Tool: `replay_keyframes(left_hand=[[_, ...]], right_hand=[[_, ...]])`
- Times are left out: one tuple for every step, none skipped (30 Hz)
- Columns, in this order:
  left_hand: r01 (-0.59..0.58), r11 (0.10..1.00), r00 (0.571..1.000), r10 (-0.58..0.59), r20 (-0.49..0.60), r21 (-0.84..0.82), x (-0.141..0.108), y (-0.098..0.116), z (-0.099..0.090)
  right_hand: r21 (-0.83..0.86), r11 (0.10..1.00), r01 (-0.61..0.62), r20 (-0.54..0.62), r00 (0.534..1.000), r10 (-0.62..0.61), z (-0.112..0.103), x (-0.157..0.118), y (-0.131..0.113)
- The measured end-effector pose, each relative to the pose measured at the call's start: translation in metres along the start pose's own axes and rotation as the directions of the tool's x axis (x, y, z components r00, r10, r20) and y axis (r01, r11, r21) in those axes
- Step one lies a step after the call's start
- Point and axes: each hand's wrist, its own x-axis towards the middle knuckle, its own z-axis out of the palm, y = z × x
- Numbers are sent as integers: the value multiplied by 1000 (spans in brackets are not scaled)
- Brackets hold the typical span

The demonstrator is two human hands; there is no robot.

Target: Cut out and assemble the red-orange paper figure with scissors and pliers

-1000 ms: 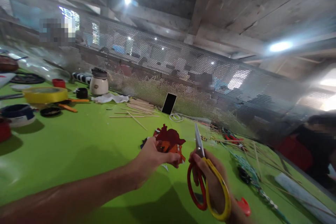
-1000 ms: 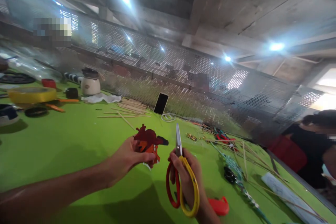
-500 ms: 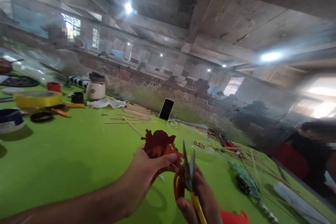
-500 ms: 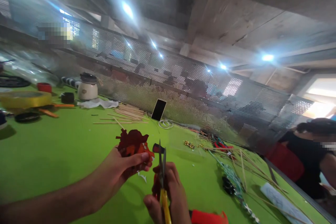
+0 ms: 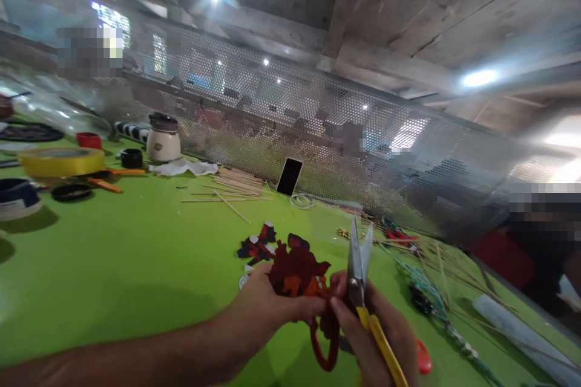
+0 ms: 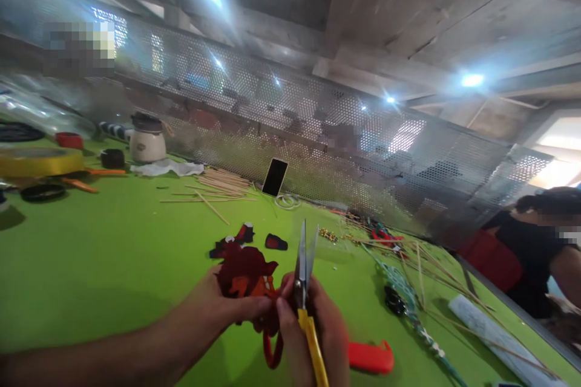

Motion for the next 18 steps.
replay_keyframes(left_hand=[[-1, 1000, 1000, 1, 22, 6, 3, 5, -6], [-19, 1000, 998, 18, 57, 21, 6, 13, -13], [-56, 998, 991, 51, 121, 41, 9, 22, -21], [-106, 993, 978, 93, 189, 57, 12, 33, -29], [-170, 977, 964, 137, 226, 132, 14, 44, -37], [-241, 936, 956, 183, 229, 257, 14, 54, -42], [-295, 866, 950, 221, 220, 403, 14, 62, -46], [-327, 777, 943, 235, 235, 538, 13, 67, -47], [-352, 692, 935, 237, 262, 630, 12, 69, -46], [-365, 632, 930, 218, 295, 684, 10, 68, -43], [-367, 612, 927, 180, 328, 701, 9, 64, -40], [-358, 627, 925, 135, 356, 692, 8, 59, -36], [-333, 668, 922, 83, 379, 665, 8, 53, -33], [-297, 720, 917, 30, 399, 628, 9, 46, -30], [-261, 765, 910, -10, 415, 589, 10, 41, -28], [-227, 804, 899, -44, 435, 550, 11, 37, -27], [-191, 837, 892, -71, 447, 513, 13, 35, -27], [-150, 866, 893, -87, 441, 476, 14, 34, -27]], right_hand=[[24, 999, -21, 24, 999, 21, -2, 2, -1], [36, 999, -40, 46, 998, 39, -4, 3, -3], [36, 998, -55, 62, 997, 52, -5, 5, -4], [22, 998, -60, 79, 995, 58, -6, 7, -5], [-12, 999, -42, 103, 994, 43, -7, 9, -6], [-58, 998, 1, 139, 990, 7, -7, 10, -6], [-105, 993, 57, 172, 984, -38, -6, 11, -4], [-148, 983, 113, 191, 978, -83, -5, 12, -3], [-180, 970, 164, 203, 971, -127, -3, 12, -1], [-200, 958, 205, 209, 964, -163, -1, 11, 1], [-211, 949, 232, 209, 960, -188, 1, 10, 3], [-217, 946, 243, 209, 958, -198, 3, 8, 4], [-222, 944, 244, 211, 957, -198, 4, 5, 4], [-224, 946, 233, 214, 959, -185, 4, 3, 5], [-221, 951, 215, 215, 962, -167, 3, 2, 5], [-216, 955, 204, 219, 963, -156, 2, 1, 4], [-209, 955, 212, 229, 960, -163, 0, 2, 4], [-200, 949, 245, 237, 952, -195, -3, 3, 3]])
